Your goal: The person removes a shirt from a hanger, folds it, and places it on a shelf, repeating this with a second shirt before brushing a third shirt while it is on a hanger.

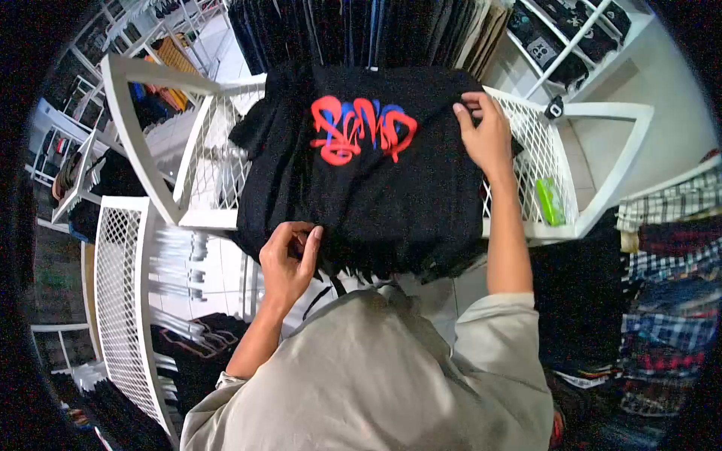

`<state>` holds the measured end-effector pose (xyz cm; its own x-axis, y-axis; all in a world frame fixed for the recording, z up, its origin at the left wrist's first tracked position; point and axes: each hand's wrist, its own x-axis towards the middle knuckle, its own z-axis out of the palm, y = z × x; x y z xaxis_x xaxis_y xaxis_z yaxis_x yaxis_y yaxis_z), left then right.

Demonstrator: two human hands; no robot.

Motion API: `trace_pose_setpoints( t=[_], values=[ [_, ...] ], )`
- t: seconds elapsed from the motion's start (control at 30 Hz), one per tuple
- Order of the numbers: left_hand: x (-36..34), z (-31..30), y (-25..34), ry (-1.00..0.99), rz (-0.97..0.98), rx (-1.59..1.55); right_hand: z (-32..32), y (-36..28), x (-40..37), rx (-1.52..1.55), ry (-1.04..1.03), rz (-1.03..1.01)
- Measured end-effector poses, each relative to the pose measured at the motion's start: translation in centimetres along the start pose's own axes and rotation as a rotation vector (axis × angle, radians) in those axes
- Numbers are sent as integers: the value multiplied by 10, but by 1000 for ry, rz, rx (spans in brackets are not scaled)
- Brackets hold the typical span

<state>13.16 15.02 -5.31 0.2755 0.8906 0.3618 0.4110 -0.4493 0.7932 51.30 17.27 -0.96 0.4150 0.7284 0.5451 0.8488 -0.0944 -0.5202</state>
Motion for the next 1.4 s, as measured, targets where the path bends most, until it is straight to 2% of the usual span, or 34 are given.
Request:
trace_pose_setpoints(
  t=[0.07,0.23,0.33,0.4,0.47,0.57,0.63,0.67,0.7,0.83,0.9,1.0,1.07,1.13,1.2,1.3,1.33,1.4],
  values=[
    [-27,-2,-11,15,-34,26,-15,-44,-55,35,1,17],
    [-88,18,-55,-152,-184,268,-16,-102,-180,150,83,23],
    [-102,55,-94,-94,-87,365,-12,-120,-230,211,39,61],
    [-105,71,-116,-113,-59,280,-10,-122,-253,221,-6,62],
    [-102,70,-118,-115,-48,252,-13,-126,-270,216,-40,49],
    [-100,44,-88,-175,36,162,-12,-133,-294,212,-105,64],
    [-93,18,-49,-236,-146,-20,-12,-138,-308,195,-208,32],
    [-89,4,-28,-230,-178,-110,-8,-138,-316,189,-272,33],
    [-85,-7,-20,-287,-205,-203,-12,-148,-318,126,-299,-57],
    [-69,-39,16,-303,-123,-452,8,-154,-329,-32,-206,-133],
    [-63,-54,35,-374,-298,-610,19,-144,-324,-60,-87,-84],
    [-63,-65,53,-383,-362,-742,17,-131,-314,-56,-13,-110],
    [-65,-66,60,-379,-366,-760,9,-137,-310,-31,3,-114],
    [-64,-67,62,-370,-368,-777,-4,-164,-301,101,214,-155],
    [-62,-72,61,-422,-267,-743,-3,-163,-293,52,218,-138],
    [-55,-79,67,-387,-266,-756,0,-147,-278,-30,154,-92],
    [-52,-75,57,-347,-192,-718,2,-139,-272,8,183,-66],
    [-50,-68,47,-276,-238,-705,-5,-134,-261,147,247,-29]
  ],
)
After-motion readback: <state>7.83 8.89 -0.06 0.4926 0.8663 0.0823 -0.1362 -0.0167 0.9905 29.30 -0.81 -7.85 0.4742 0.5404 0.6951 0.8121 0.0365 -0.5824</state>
